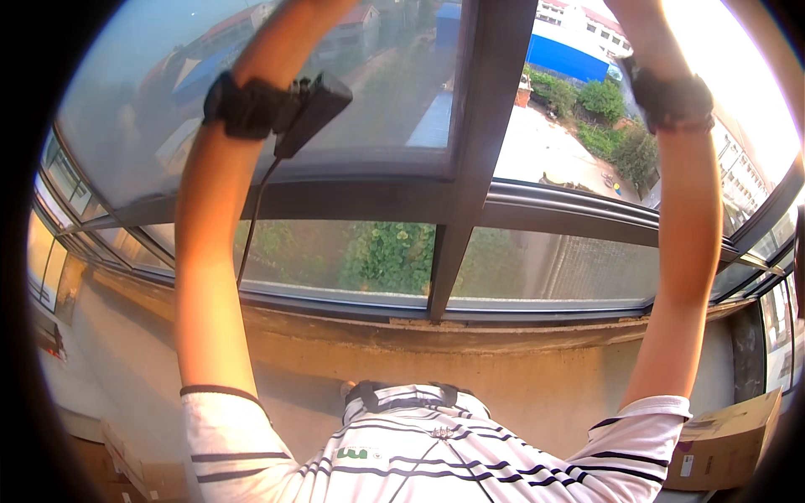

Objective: The person wipes the upper frame of a glass balcony window with a brown cloth, moving across different sections of the black metal frame.

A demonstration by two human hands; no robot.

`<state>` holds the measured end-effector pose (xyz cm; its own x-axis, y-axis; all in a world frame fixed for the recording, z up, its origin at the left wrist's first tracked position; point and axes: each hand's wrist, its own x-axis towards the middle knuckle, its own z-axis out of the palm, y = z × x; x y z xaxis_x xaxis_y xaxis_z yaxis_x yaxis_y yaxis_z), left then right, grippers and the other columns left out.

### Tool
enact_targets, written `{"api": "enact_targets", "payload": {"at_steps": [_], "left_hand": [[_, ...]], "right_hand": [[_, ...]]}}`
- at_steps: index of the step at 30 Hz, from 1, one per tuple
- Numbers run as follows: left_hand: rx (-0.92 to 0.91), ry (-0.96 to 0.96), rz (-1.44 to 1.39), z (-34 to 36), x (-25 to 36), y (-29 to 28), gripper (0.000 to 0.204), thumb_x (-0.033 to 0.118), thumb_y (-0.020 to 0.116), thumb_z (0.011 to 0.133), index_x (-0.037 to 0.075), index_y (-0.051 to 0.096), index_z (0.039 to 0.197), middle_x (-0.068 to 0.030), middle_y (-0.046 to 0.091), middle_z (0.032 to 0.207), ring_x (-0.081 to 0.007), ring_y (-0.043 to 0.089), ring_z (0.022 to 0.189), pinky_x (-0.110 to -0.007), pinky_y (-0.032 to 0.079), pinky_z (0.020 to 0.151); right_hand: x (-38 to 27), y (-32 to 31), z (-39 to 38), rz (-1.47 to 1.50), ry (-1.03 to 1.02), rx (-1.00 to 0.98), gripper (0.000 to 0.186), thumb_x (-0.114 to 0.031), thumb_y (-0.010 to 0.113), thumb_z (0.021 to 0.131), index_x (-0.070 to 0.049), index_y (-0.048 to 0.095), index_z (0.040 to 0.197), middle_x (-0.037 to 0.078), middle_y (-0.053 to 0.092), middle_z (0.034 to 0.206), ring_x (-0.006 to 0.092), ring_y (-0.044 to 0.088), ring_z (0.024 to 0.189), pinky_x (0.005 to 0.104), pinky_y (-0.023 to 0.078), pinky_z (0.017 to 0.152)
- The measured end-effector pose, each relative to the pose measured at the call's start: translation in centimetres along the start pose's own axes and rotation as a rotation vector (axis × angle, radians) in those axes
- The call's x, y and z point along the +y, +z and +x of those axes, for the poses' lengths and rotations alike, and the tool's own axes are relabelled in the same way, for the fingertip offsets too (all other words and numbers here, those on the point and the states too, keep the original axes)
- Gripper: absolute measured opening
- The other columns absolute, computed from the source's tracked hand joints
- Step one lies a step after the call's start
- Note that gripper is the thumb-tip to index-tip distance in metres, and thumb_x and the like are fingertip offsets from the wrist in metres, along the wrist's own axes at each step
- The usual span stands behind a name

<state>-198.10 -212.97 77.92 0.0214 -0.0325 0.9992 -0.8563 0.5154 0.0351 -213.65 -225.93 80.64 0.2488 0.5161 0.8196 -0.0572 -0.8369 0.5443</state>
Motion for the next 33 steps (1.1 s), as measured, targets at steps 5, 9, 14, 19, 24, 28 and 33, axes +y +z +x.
{"api": "enact_targets", "payload": {"at_steps": [5, 9, 14, 19, 24, 28, 33], "left_hand": [[-0.186, 0.072, 0.32, -14.3, 1.7, -3.6, 0.036, 0.025, 0.074, 0.072, 0.011, 0.062, 0.103, -0.0071, 0.059, 0.088, -0.027, 0.062, 0.072, -0.038, 0.05, 0.062], [-0.405, -0.077, 0.355, -23.6, 4.4, -3.8, 0.042, 0.025, 0.071, 0.072, 0.012, 0.06, 0.11, -0.0076, 0.056, 0.093, -0.0263, 0.061, 0.076, -0.037, 0.051, 0.063], [-0.367, -0.074, 0.38, -27.0, 5.0, -2.5, 0.035, 0.023, 0.069, 0.072, 0.017, 0.061, 0.106, -0.0059, 0.055, 0.099, -0.0237, 0.059, 0.084, -0.035, 0.051, 0.07], [-0.394, 0.133, 0.508, -28.5, 3.7, -4.2, 0.028, 0.024, 0.062, 0.078, 0.028, 0.06, 0.105, -0.003, 0.052, 0.105, -0.0188, 0.057, 0.09, -0.031, 0.049, 0.071], [-0.447, 0.292, 0.593, -29.0, 2.2, -6.8, 0.029, 0.023, 0.063, 0.078, 0.033, 0.058, 0.105, -0.0008, 0.05, 0.107, -0.0167, 0.056, 0.091, -0.028, 0.048, 0.069], [-0.502, 0.328, 0.642, -29.4, 1.0, -11.1, 0.027, 0.022, 0.064, 0.078, 0.034, 0.058, 0.101, 0.0008, 0.051, 0.107, -0.0162, 0.057, 0.089, -0.027, 0.048, 0.068], [-0.567, 0.341, 0.728, -29.2, 0.0, -18.8, 0.027, 0.021, 0.067, 0.076, 0.035, 0.059, 0.097, 0.0013, 0.051, 0.108, -0.0168, 0.058, 0.085, -0.026, 0.049, 0.068]], "right_hand": [[-11.2, 2.6, -10.5, 0.029, 0.179, 0.109, 0.034, -0.016, 0.069, 0.063, -0.01, 0.067, 0.096, 0.011, 0.063, 0.101, 0.03, 0.06, 0.089, 0.0389, 0.046, 0.077], [-18.0, 3.2, -19.3, 0.124, 0.32, -0.106, 0.035, -0.029, 0.073, 0.064, -0.01, 0.066, 0.093, 0.01, 0.06, 0.109, 0.0301, 0.057, 0.094, 0.0418, 0.043, 0.08], [-20.8, 3.2, -22.4, 0.068, 0.482, -0.109, 0.039, -0.031, 0.071, 0.073, -0.006, 0.064, 0.103, 0.013, 0.055, 0.119, 0.0346, 0.051, 0.11, 0.0459, 0.039, 0.094], [-24.7, 5.0, -23.0, 0.054, 0.545, -0.03, 0.056, -0.039, 0.07, 0.08, -0.003, 0.053, 0.12, 0.017, 0.043, 0.132, 0.036, 0.039, 0.123, 0.0499, 0.029, 0.104], [-26.9, 7.1, -23.4, 0.017, 0.52, -0.017, 0.065, -0.045, 0.07, 0.081, -0.004, 0.046, 0.125, 0.018, 0.038, 0.134, 0.0371, 0.033, 0.126, 0.0535, 0.029, 0.104], [-28.9, 9.9, -23.6, -0.031, 0.444, -0.056, 0.052, -0.044, 0.063, 0.088, -0.004, 0.051, 0.12, 0.017, 0.039, 0.134, 0.0359, 0.037, 0.122, 0.0519, 0.034, 0.1], [-33.1, 14.1, -20.1, 0.042, 0.402, -0.037, 0.032, -0.028, 0.062, 0.088, -0.007, 0.059, 0.112, 0.014, 0.045, 0.132, 0.0334, 0.041, 0.119, 0.0495, 0.033, 0.1]]}}
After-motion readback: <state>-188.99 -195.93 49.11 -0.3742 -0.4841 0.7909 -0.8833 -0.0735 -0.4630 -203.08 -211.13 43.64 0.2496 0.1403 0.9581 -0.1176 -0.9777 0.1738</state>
